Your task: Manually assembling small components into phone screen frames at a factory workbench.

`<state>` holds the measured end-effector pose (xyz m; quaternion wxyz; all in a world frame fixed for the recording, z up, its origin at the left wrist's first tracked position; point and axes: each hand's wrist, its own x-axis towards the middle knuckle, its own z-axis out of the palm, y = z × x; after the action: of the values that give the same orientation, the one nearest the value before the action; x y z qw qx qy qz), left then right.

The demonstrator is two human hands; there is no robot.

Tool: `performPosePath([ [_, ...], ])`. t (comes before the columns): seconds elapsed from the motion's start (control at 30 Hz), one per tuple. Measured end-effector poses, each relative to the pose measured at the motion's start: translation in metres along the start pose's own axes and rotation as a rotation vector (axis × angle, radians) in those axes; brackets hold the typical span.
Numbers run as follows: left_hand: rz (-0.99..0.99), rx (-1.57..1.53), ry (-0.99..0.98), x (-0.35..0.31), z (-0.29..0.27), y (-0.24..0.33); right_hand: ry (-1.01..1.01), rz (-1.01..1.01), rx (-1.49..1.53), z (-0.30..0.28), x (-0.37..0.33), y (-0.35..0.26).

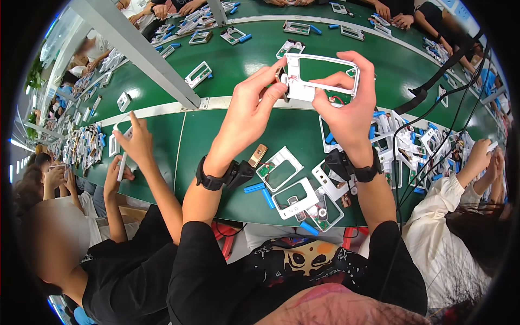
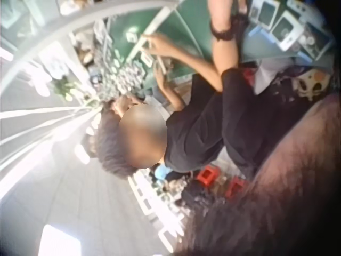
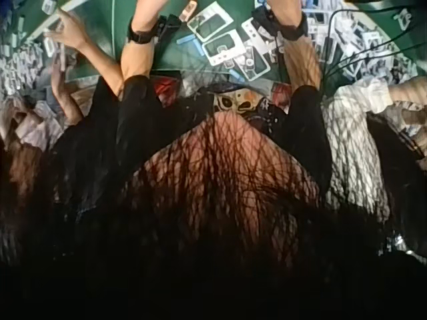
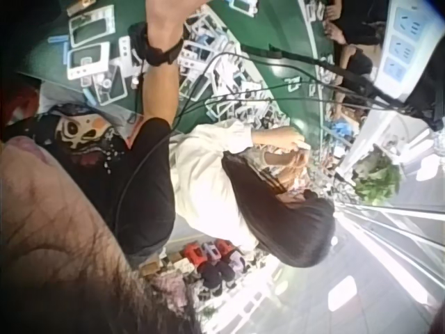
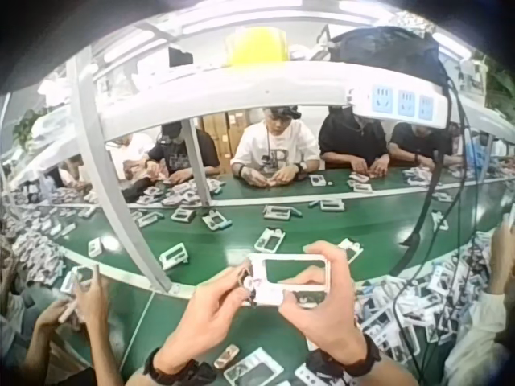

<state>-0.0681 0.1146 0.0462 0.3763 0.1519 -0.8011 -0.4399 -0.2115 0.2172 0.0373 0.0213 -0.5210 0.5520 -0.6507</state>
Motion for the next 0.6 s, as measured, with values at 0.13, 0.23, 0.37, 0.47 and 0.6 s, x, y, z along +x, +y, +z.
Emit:
performPosePath([
  [0.13,0.018,0.147,0.065,-0.0008,-0.0005,0.0000,-0.020,0.045,0.073,0.0073,-0.0037,0.0016],
  [0.23,0.053,0.139,0.081,-0.0002,0.0003,0.0042,-0.017,-0.025,0.018,0.0079,-0.0035,0.0015],
  [0.37,0.096,0.148,0.128,0.0017,0.0039,0.0035,-0.016,-0.035,0.031,0.0086,-0.0043,0.0001],
  [0.47,0.100,0.137,0.151,0.0021,0.0043,0.0035,0.002,-0.081,0.050,0.0112,-0.0049,0.0057],
  [0.6,0.053,0.092,0.138,0.0029,-0.0005,0.0049,-0.006,-0.105,0.053,0.0097,-0.0041,0.0059],
])
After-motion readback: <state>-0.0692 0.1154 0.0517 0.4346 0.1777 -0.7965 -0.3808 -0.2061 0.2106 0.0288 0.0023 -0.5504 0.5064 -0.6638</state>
